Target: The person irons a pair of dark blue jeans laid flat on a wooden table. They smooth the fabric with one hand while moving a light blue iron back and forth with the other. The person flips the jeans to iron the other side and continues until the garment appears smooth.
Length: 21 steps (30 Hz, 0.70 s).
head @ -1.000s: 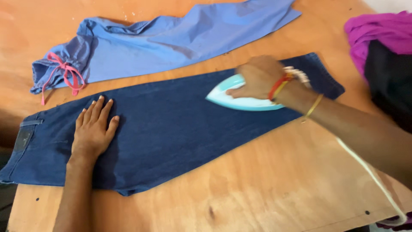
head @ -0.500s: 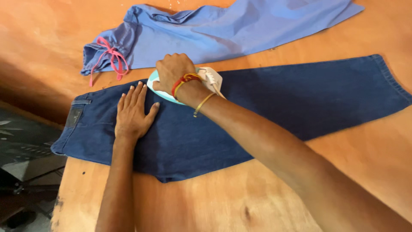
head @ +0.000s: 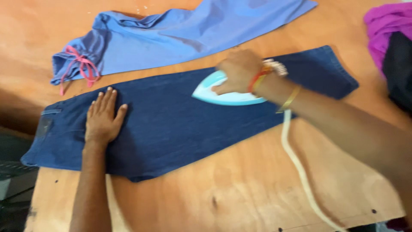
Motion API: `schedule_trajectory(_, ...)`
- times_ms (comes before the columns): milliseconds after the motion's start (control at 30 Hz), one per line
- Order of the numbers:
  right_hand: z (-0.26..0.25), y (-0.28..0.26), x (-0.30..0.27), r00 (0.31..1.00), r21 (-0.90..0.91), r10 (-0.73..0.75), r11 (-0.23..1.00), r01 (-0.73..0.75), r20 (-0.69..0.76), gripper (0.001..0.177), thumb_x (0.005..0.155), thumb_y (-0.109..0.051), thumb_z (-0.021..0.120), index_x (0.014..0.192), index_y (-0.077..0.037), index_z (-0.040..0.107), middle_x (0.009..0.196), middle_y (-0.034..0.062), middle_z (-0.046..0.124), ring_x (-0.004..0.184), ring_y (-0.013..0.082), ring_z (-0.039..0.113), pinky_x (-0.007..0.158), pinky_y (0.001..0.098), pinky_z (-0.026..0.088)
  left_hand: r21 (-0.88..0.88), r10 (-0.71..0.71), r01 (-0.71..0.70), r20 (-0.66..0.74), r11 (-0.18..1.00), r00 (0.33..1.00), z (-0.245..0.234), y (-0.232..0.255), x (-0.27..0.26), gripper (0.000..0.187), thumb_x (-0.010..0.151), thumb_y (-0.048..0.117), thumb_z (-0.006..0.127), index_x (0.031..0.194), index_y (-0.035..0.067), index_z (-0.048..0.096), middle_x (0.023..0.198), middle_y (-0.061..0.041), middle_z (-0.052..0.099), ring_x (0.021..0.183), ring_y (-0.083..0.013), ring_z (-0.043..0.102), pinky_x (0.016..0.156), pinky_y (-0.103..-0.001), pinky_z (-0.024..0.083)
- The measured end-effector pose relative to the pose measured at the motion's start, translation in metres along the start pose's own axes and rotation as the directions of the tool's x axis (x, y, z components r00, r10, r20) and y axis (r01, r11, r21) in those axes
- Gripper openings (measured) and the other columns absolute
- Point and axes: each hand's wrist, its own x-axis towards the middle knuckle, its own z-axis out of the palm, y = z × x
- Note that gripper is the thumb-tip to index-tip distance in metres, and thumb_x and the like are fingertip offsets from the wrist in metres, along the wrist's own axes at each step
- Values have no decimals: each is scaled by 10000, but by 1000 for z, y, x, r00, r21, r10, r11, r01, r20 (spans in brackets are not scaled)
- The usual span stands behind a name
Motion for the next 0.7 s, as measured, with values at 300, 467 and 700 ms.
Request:
schedule_trajectory(300, -58, 103, -91, 899, -275, 329, 928, -252, 288, 681, 737, -738, 685, 1067, -153, 792, 765, 186, 739, 784, 379, 725, 723, 492, 578, 22, 7, -7, -6, 1000, 1000, 0, 6, 0, 701, 1044, 519, 418, 1580, 67, 409, 1664, -119, 352, 1542, -336, 271, 1239, -502, 188)
schedule_trajectory(467, -63, 64, -79, 933, -172, 164, 979, -113, 320, 653, 682, -720, 705, 1034, -177, 795, 757, 174, 740, 768, 375, 719, 700, 498, 566, 33, 38, -38, -16, 999, 999, -3, 7, 5, 696, 1054, 499, 422, 1574, 37, 404, 1658, -139, 352, 1531, -357, 275, 1221, -506, 185)
schedule_trajectory(700, -26, -73, -11, 959, 89, -217, 975, 204, 183, 579, 686, -682, 738, 851, -128, 774, 696, 155, 707, 639, 356, 703, 547, 475, 546, 24, 34, -34, -22, 999, 999, -5, 11, 1, 686, 1060, 490, 433, 1575, 37, 417, 1661, -136, 362, 1531, -365, 293, 1233, -507, 198)
